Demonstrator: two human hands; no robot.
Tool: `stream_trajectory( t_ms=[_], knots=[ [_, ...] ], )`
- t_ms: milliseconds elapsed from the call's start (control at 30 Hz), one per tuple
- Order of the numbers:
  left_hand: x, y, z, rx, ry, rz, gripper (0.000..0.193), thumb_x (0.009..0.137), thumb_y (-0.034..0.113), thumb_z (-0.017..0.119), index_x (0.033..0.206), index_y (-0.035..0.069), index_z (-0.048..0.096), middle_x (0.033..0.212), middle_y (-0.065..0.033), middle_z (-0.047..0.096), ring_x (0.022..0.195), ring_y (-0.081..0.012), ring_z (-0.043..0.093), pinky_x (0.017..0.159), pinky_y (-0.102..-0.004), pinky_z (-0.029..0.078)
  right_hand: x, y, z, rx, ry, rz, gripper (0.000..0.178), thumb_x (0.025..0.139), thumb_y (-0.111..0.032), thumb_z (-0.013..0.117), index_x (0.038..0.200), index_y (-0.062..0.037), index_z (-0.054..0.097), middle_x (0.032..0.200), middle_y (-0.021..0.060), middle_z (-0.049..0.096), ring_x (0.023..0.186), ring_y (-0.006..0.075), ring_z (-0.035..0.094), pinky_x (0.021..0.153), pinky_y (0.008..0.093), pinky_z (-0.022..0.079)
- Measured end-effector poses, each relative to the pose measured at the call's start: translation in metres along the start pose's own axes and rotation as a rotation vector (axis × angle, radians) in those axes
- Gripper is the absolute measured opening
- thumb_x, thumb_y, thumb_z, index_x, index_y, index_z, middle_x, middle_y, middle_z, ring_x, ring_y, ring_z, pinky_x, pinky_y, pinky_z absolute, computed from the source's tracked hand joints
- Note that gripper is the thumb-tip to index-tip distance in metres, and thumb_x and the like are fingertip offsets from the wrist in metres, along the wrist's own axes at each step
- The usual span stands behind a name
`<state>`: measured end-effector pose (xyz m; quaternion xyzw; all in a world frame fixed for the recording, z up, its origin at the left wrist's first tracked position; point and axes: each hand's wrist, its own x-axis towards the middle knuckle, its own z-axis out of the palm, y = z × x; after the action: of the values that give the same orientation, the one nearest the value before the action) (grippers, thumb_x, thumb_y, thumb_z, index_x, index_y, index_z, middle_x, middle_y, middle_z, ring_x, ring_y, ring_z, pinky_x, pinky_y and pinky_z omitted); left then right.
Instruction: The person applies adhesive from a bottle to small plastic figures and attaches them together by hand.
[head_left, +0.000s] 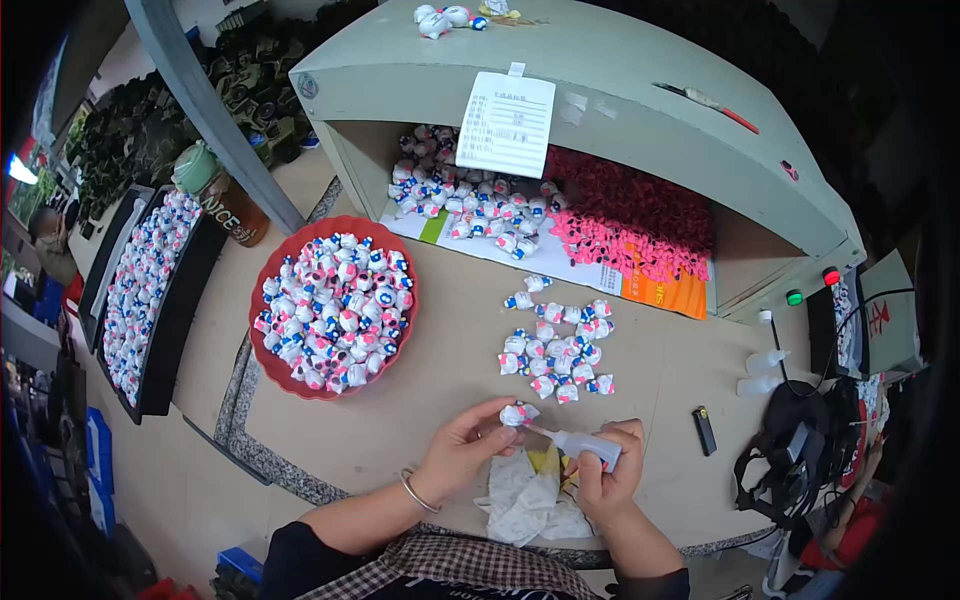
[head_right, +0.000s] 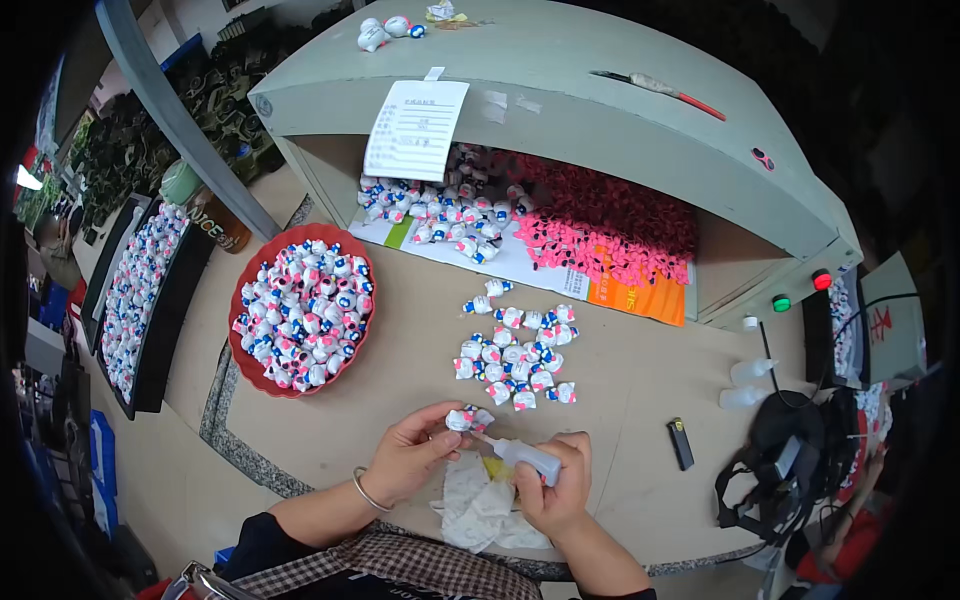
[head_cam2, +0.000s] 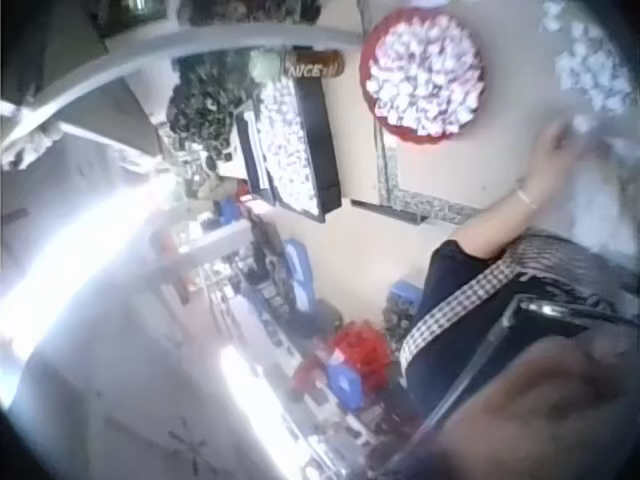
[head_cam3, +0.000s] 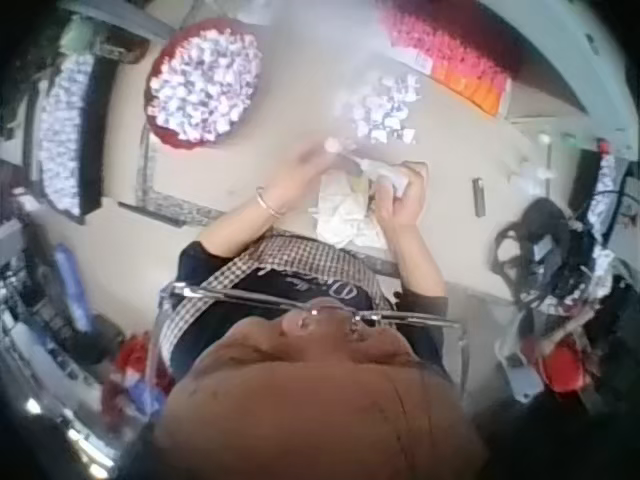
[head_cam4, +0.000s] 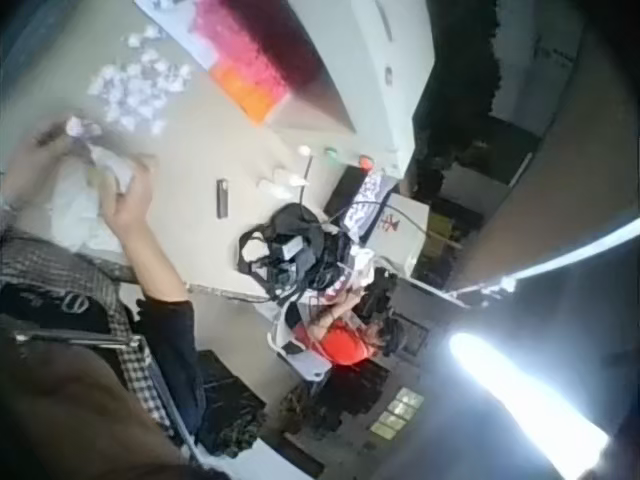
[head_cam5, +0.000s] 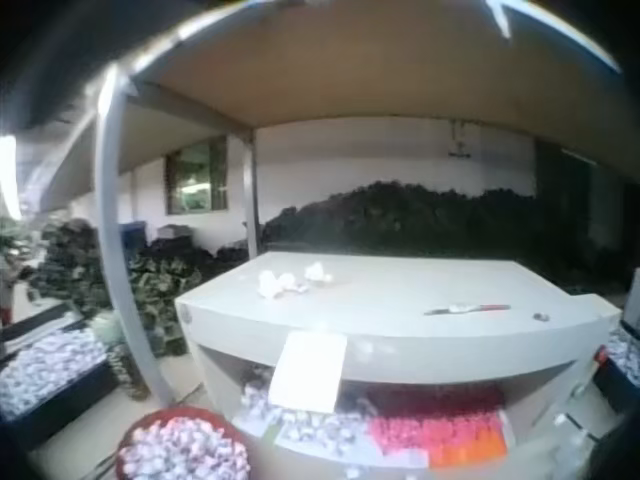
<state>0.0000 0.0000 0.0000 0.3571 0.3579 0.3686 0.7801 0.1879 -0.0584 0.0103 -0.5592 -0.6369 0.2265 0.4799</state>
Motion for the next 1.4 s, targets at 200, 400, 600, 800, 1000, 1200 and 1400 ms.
stream_trajectory(
  t_ms=[200,400,600,800,1000,1200,1400],
  knots=[
    [-0.001,0.002,0.003,-0.028,0.017,-0.044,0.039,0.082,0.005,0.053,0.120,0.007,0.044,0.104,-0.0064,0.055,0.090,-0.0126,0.055,0.072,-0.0247,0.048,0.018,-0.016,-0.003,0.468,0.176,0.148,0.024,0.081,-0.008,0.050,0.099,0.0011,0.037,0.088,0.0109,0.042,0.070,0.0141,0.054,0.050,0.0241,0.049],
    [-0.002,0.004,0.002,-0.029,-0.010,-0.058,0.038,0.082,0.006,0.053,0.120,0.007,0.045,0.098,-0.0035,0.055,0.087,-0.0124,0.056,0.072,-0.0243,0.048,0.065,-0.006,-0.017,0.529,0.140,0.405,0.019,0.079,0.004,0.047,0.095,-0.0020,0.040,0.091,0.0079,0.046,0.079,0.0169,0.058,0.057,0.0275,0.054],
    [0.000,0.004,0.002,-0.041,-0.008,-0.075,0.039,0.082,0.007,0.054,0.120,0.007,0.045,0.099,-0.0039,0.054,0.087,-0.0132,0.056,0.072,-0.0248,0.047,0.152,0.051,-0.002,0.107,0.062,0.388,0.008,0.076,-0.001,0.053,0.083,-0.0016,0.050,0.082,0.0106,0.052,0.072,0.0194,0.060,0.054,0.0320,0.049],
    [0.003,0.003,-0.002,-0.061,0.015,-0.073,0.037,0.082,0.004,0.053,0.118,0.007,0.046,0.099,-0.0048,0.055,0.087,-0.0135,0.056,0.069,-0.0244,0.045,0.197,0.080,0.041,-0.664,0.045,0.115,0.022,0.070,-0.011,0.059,0.088,-0.0005,0.053,0.084,0.0201,0.054,0.074,0.0373,0.057,0.061,0.0457,0.045],
    [0.004,0.002,-0.002,-0.083,-0.007,-0.068,0.038,0.081,0.003,0.053,0.118,0.007,0.046,0.099,-0.0049,0.055,0.087,-0.0138,0.056,0.069,-0.0246,0.046,0.200,0.084,0.034,-0.601,0.038,0.043,0.024,0.069,-0.006,0.058,0.091,0.0025,0.052,0.081,0.0181,0.054,0.072,0.0325,0.058,0.061,0.0431,0.046],
    [0.000,0.003,-0.004,-0.021,-0.036,-0.060,0.039,0.082,0.006,0.054,0.120,0.006,0.044,0.097,-0.0056,0.057,0.087,-0.0124,0.056,0.074,-0.0251,0.047,0.156,0.029,-0.016,0.440,-0.109,0.559,0.020,0.075,-0.004,0.052,0.094,0.0006,0.052,0.066,0.0017,0.049,0.052,0.0084,0.048,0.044,0.0224,0.038],
    [0.001,0.000,-0.004,-0.028,-0.064,-0.057,0.038,0.082,0.004,0.053,0.120,0.007,0.044,0.104,-0.0058,0.055,0.089,-0.0135,0.056,0.074,-0.0254,0.046,0.062,-0.016,-0.025,0.506,-0.015,0.598,0.008,0.078,-0.001,0.055,0.085,0.0007,0.052,0.068,0.0044,0.053,0.049,0.0082,0.050,0.042,0.0205,0.040]
  ],
)
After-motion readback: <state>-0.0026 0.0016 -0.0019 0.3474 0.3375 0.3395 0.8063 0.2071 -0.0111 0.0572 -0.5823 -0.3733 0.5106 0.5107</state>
